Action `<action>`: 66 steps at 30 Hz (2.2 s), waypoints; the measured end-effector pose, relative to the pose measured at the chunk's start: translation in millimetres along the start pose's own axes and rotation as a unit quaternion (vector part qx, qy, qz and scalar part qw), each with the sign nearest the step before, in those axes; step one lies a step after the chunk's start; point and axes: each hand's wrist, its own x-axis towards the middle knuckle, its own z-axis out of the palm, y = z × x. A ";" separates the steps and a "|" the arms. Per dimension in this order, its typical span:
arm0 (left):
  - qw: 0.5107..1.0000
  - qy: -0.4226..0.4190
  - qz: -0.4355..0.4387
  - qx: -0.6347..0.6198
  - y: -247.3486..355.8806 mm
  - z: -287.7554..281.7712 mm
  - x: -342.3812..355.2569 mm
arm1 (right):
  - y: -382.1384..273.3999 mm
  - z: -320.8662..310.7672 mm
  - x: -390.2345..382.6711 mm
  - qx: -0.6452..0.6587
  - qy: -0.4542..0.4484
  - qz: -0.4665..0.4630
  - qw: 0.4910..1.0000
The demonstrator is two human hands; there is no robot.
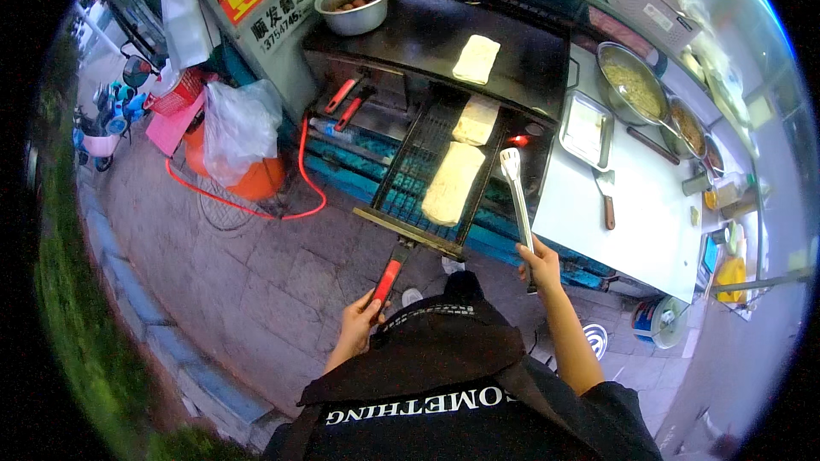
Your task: The person rolls out dough on a white cutting board using a rolling pin, then places it on a flat-top grill. They use tongs to flip the cooking dough and a spatula to press it. The person also handles a large metal pot containing dough, kneading it by hand.
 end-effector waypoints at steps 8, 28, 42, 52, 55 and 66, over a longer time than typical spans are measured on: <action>1.000 -0.011 0.013 -0.005 -7.7 -4.0 4.0 | 10.3 45.6 52.9 -0.184 0.149 -0.118 0.964; 0.999 -0.021 -0.002 0.030 -12.1 -13.4 10.8 | -57.1 157.7 130.8 -0.388 0.201 -0.007 0.900; 1.000 -0.025 0.000 0.019 -11.1 -12.9 8.9 | -64.3 245.8 149.3 -0.387 0.163 0.010 0.908; 0.999 -0.038 -0.008 0.030 -6.8 -12.5 11.4 | -58.9 209.3 124.5 -0.343 0.106 -0.108 0.927; 1.000 -0.012 -0.015 0.020 -4.4 -10.4 6.7 | -29.4 121.5 86.9 -0.141 -0.023 -0.089 0.986; 0.998 -0.021 -0.041 0.036 -2.6 -11.3 5.7 | 13.7 1.4 -43.9 -0.026 -0.161 0.136 0.977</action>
